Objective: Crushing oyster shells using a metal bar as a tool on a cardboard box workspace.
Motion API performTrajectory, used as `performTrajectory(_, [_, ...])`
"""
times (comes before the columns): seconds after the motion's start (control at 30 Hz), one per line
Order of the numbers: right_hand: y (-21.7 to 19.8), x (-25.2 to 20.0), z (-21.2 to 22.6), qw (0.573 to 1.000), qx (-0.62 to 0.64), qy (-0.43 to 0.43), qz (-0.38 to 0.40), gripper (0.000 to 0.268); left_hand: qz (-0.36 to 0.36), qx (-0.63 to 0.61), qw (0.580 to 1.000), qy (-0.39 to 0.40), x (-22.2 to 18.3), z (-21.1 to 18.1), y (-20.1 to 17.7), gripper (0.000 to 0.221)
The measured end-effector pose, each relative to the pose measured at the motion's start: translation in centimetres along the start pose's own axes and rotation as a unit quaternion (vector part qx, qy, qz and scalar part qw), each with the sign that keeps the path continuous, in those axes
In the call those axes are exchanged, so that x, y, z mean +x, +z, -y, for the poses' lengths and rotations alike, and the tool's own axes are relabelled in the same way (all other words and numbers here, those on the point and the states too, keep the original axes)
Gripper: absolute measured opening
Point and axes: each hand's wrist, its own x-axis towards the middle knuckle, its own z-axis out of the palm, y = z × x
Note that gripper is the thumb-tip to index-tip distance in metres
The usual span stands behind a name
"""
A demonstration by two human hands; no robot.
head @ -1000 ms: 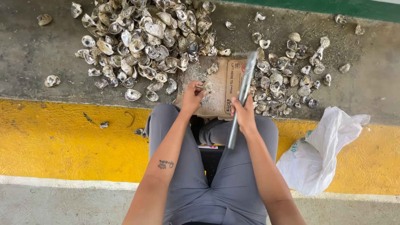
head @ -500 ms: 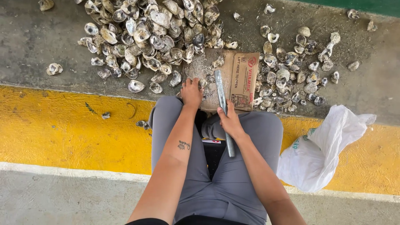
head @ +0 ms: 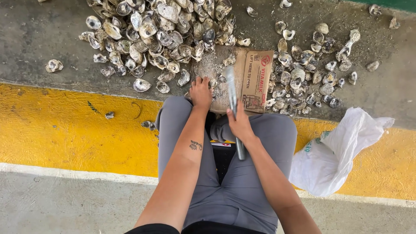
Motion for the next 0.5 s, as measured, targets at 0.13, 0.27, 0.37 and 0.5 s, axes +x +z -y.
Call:
performTrajectory(0.13, [-0.1, 0.8, -1.0, 0.996, -0.084, 0.000, 0.035, 0.064, 0.008, -0.006, 1.000, -0.008, -0.1, 0.0, -0.2, 0.044])
performTrajectory(0.27, [-0.2, -0.5, 0.0, 0.996, 0.012, -0.066, -0.060, 0.061, 0.008, -0.010, 1.000, -0.001, -0.2, 0.0, -0.2, 0.046])
performTrajectory(0.37, [0.3, 0.6, -1.8, 0.996, -0.041, -0.070, -0.028, 0.061, 0.007, -0.010, 1.000, -0.002, -0.2, 0.1, 0.0, 0.046])
performTrajectory(0.5, [-0.9, 0.9, -0.6, 0.996, -0.081, -0.011, 0.039, 0.056, -0.005, -0.021, 1.000, 0.004, -0.3, 0.0, -0.2, 0.046])
